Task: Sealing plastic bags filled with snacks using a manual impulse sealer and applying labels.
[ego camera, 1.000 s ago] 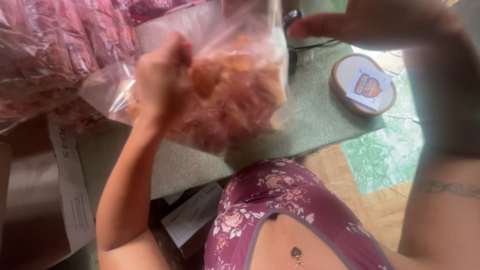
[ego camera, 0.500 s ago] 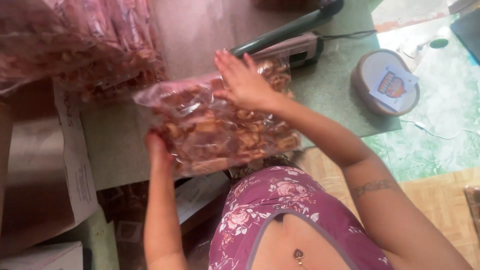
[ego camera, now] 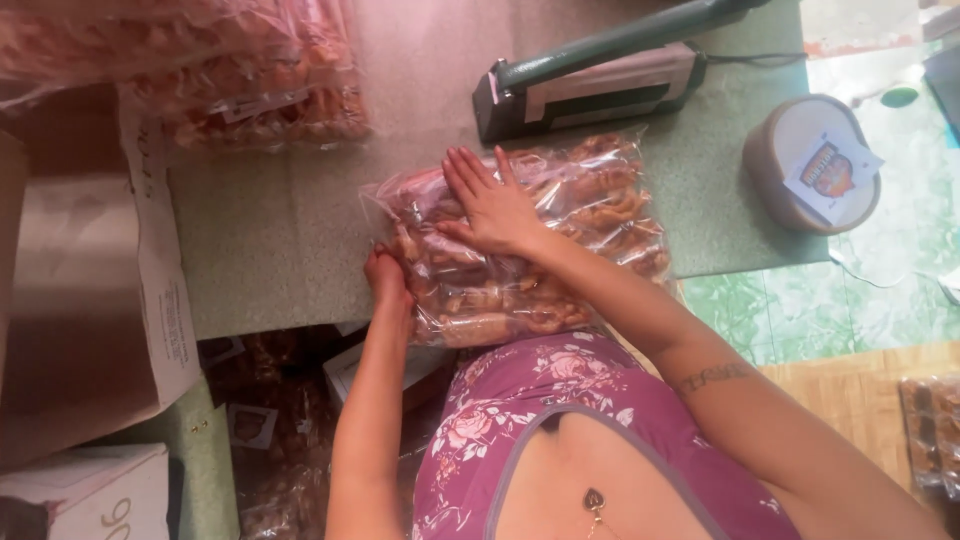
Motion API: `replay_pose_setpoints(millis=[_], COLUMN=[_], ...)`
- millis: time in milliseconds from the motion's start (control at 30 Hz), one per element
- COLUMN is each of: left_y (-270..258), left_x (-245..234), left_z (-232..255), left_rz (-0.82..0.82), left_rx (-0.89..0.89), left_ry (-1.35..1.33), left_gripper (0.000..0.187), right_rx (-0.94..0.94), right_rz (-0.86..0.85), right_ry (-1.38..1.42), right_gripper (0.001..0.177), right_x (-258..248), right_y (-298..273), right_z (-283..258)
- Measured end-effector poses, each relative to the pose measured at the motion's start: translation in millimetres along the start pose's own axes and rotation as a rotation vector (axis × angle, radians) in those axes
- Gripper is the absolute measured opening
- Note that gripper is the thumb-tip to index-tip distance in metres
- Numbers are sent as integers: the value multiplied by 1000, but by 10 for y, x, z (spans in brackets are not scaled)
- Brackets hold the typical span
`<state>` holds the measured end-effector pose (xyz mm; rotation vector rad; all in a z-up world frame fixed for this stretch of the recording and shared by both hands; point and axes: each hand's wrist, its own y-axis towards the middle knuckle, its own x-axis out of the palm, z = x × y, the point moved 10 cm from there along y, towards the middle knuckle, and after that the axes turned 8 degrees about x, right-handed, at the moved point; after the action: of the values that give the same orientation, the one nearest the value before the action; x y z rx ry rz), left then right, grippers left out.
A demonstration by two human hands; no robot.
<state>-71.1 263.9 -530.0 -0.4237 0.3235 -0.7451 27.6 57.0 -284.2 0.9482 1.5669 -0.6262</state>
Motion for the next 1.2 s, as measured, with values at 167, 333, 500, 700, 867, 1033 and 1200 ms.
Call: replay_pose_setpoints(millis=[167, 333, 500, 700, 867, 1033, 1200], left_y=[-429, -584, -939, -802, -686, -505, -519], left_x=[107, 59, 121, -4, -12, -34, -17], left_z=[456, 576, 976, 775, 636, 389, 399], left_rz=[-16, -17, -89, -115, -107, -92, -93], left_rx=[-6, 72, 59, 126, 132, 126, 146], left_ry=[-50, 22, -41, 49, 55, 61, 134], left_gripper=[35, 34, 35, 31, 29, 29, 28], right_rx=[-74, -125, -135, -3, -54, -84, -240], right_rz=[21, -94, -179, 183, 190, 238, 196], right_ry=[42, 28, 97, -13, 4, -9, -2], right_gripper=[98, 99, 98, 84, 84, 80, 85], right_x=[-69, 27, 254, -42, 44, 2, -15], right_y=[-300, -419, -445, 233, 93, -45, -640], right_z=[-588, -720, -615, -102, -351, -471, -923])
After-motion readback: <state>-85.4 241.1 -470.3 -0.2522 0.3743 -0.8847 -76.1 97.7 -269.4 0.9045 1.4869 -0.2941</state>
